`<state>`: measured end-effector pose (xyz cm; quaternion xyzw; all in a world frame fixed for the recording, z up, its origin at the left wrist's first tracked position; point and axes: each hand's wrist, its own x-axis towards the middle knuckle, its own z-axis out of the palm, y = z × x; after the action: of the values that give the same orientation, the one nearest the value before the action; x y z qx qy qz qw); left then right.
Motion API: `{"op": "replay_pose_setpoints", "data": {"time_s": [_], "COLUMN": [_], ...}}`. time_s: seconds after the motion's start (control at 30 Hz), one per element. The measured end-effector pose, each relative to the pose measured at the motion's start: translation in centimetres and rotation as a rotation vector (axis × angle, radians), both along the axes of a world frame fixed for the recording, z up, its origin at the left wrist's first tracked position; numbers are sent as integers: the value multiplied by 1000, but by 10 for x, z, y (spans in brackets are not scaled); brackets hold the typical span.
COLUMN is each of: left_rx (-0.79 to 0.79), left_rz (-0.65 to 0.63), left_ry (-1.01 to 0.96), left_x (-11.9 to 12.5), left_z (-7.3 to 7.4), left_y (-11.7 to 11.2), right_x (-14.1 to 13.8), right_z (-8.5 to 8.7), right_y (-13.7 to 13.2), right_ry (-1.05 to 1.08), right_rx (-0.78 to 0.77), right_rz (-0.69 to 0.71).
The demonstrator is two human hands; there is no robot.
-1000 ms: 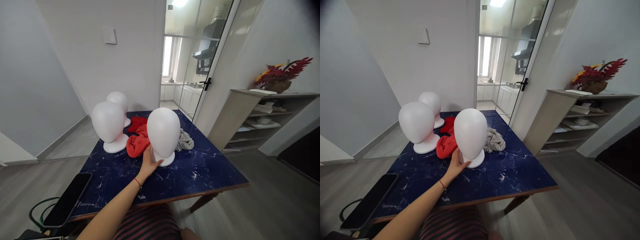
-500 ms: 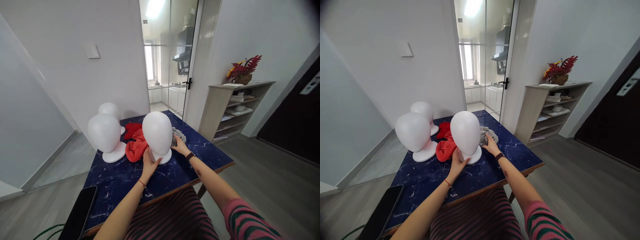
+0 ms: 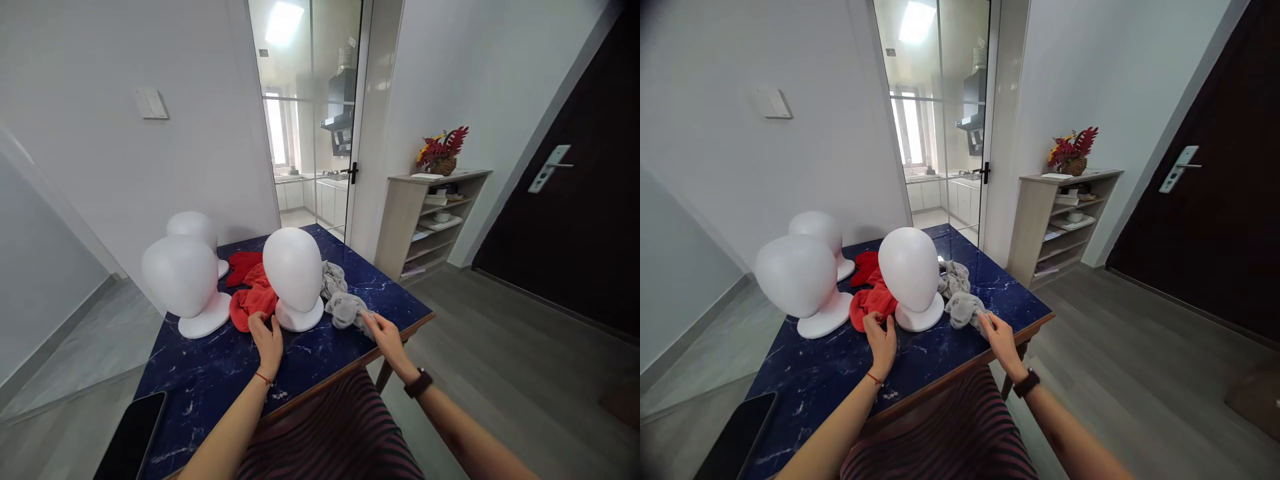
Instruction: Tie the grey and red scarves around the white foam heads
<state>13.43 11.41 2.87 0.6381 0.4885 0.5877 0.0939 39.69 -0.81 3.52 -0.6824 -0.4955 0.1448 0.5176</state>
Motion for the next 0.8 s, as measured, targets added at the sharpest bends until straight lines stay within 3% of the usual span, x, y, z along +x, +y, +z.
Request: {"op": "replay_pose_setpoints", "data": {"time_s": [0.07, 0.13, 0.23, 0.33, 0.43, 0.5, 0.67, 0.8], "left_rx": [97, 105, -97, -317, -475, -477, -113, 157], "left_rz": [-105, -337, -658, -757, -712, -614, -221, -19], "left_ry": [84, 187, 284, 230, 163, 149, 316, 282], "left_x": [6, 19, 47, 70, 68, 53, -4, -36], "left_z": [4, 9, 13, 11, 8, 12, 42, 66], "left_y": [-12, -32, -67, -87, -84, -78, -82, -102], "right_x": [-5, -15, -39, -66, -85, -88, -69, -49], "right_z": [3, 5, 4, 3, 2, -1, -14, 1], "right_y": [-25, -41, -47, -44, -40, -39, -35, -26], "right_ry": [14, -13, -87, -169, -261, -327, -455, -444], "right_rx": [35, 57, 109, 139, 170, 193, 54, 98], "right_rz": [-44, -26, 59, 167, 252, 259, 154, -67]}}
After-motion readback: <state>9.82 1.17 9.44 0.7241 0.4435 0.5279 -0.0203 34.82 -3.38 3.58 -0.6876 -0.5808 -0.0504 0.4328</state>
